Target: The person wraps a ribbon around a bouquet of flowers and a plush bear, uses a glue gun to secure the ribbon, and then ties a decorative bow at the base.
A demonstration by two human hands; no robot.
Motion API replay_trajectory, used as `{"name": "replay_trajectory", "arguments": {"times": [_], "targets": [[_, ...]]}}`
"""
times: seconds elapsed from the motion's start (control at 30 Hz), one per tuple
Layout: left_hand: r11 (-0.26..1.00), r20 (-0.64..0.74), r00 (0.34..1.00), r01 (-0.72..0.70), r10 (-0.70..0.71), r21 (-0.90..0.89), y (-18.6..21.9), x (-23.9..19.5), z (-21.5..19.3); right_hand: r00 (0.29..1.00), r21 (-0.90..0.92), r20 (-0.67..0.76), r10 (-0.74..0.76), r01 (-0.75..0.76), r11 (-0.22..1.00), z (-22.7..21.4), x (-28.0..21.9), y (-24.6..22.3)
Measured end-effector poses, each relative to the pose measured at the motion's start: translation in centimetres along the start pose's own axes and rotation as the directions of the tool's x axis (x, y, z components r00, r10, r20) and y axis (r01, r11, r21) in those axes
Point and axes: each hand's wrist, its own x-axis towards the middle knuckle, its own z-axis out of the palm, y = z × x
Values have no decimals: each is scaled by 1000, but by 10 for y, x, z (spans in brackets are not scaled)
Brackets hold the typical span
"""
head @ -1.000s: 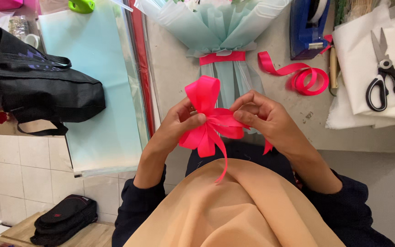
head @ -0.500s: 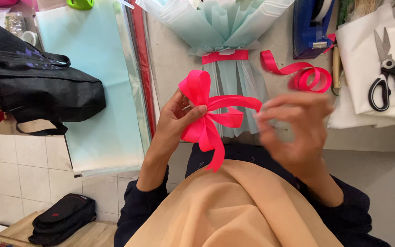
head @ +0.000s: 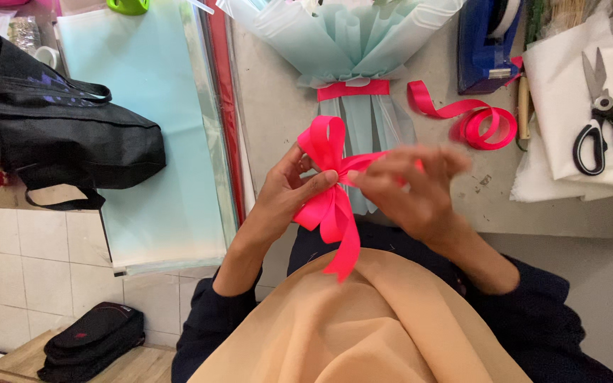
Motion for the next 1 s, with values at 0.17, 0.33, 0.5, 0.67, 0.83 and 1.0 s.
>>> {"name": "replay_trajectory", "arguments": {"times": [0.17,0.33,0.5,0.67,0.83,1.0], "targets": [[958,95,988,141,-120,-251,-26,2,-9,913,-315,-120,-390,338,887,21,-42,26],[896,162,964,257,-211,-362,-46,1,-15,917,-314,-55,-396,360,878,14,-43,15],[1000,-10,1000,-13,13,25,-43,7,-14,992,-6,124,6,-5,1000,5,-32,10],[956,-113,990,-53,90,290,-10,-2,0,827,311,340,447,-548,776,-4,-9,0],[997,-42,999,25,-22,67,-26,10,-12,700,323,551,455,-682,657,9,-11,-7],[991,-4,991,130,-130,-16,-10,5,-6,711,267,545,444,-649,712,3,-12,-6]]}}
